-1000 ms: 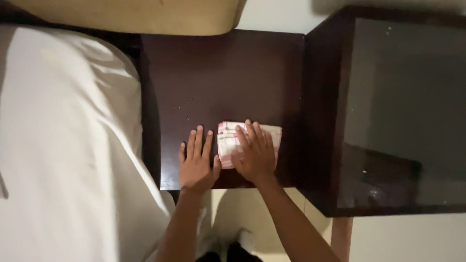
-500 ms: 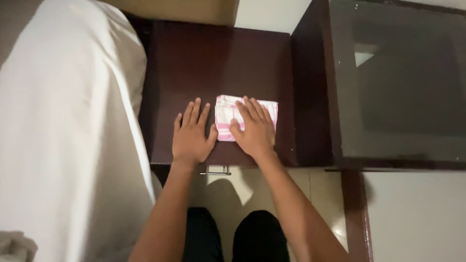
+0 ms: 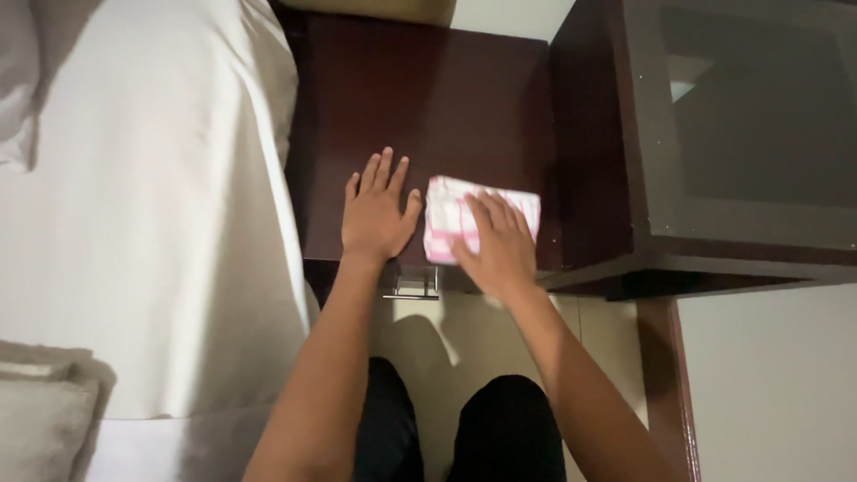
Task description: The person cleans a wooden door frame and a bedside table using a spray bottle and a cloth. They spray the surfaces and wipe them down, moving a towel from the table to the bed to access the surface underneath.
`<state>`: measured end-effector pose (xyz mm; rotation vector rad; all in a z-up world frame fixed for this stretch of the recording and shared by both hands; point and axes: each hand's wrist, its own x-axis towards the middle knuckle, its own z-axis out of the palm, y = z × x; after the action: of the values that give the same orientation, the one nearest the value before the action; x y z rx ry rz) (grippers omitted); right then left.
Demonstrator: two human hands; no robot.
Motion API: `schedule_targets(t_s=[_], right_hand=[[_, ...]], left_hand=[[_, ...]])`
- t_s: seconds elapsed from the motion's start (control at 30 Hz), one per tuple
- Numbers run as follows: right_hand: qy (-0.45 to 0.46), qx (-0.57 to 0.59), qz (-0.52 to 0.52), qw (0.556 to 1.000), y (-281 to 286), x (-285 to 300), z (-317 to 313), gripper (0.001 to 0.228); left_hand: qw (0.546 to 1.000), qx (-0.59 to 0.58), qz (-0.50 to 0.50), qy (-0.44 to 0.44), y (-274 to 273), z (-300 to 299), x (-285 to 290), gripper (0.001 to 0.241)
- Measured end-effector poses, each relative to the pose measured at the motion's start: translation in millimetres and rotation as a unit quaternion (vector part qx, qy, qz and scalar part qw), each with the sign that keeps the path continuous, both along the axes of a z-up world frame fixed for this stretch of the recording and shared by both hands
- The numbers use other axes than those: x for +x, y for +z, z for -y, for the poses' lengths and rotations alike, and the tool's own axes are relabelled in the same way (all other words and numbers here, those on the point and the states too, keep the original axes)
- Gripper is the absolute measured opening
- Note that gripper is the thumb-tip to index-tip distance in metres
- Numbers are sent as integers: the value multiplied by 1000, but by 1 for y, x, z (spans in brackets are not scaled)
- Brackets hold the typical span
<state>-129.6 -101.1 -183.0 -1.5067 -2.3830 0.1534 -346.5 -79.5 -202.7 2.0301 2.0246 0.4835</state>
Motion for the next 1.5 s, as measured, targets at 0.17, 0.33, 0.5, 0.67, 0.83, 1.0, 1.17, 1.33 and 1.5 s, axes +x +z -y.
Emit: schedule_targets(t_s=[0.17, 0.33, 0.5, 0.67, 0.83, 1.0, 1.17, 1.33, 1.5], right_hand=[[-3, -42, 69, 997, 12, 16, 36, 101], [1, -22, 62, 998, -8, 35, 1, 94], [-82, -50, -38, 995, -10, 36, -40, 63], [-62, -28, -67, 995, 0, 26, -30, 68], [2, -28, 38, 999, 19, 25, -4, 101], [-17, -36, -65, 997, 1, 31, -29, 75], [-67, -34, -85, 994, -6, 20, -86, 73], [-98, -3, -77, 992, -5, 11, -146, 72], [-146, -4, -107, 984, -16, 3, -203, 71]], left_hand=[[1000, -8, -16, -9, 3, -1, 1, 67], [999, 3, -38, -13, 0, -8, 0, 68], [1000, -3, -24, -8, 6, 0, 0, 68], [1000, 4, -21, -3, 0, 1, -1, 68], [1000, -5, -19, -7, 4, -2, 1, 68], [999, -5, -36, -11, 1, -3, 3, 69], [999, 5, -39, -10, 1, -2, 0, 70], [1000, 4, -26, -14, 5, -3, 1, 69], [1000, 4, -24, -16, 6, -6, 0, 71]])
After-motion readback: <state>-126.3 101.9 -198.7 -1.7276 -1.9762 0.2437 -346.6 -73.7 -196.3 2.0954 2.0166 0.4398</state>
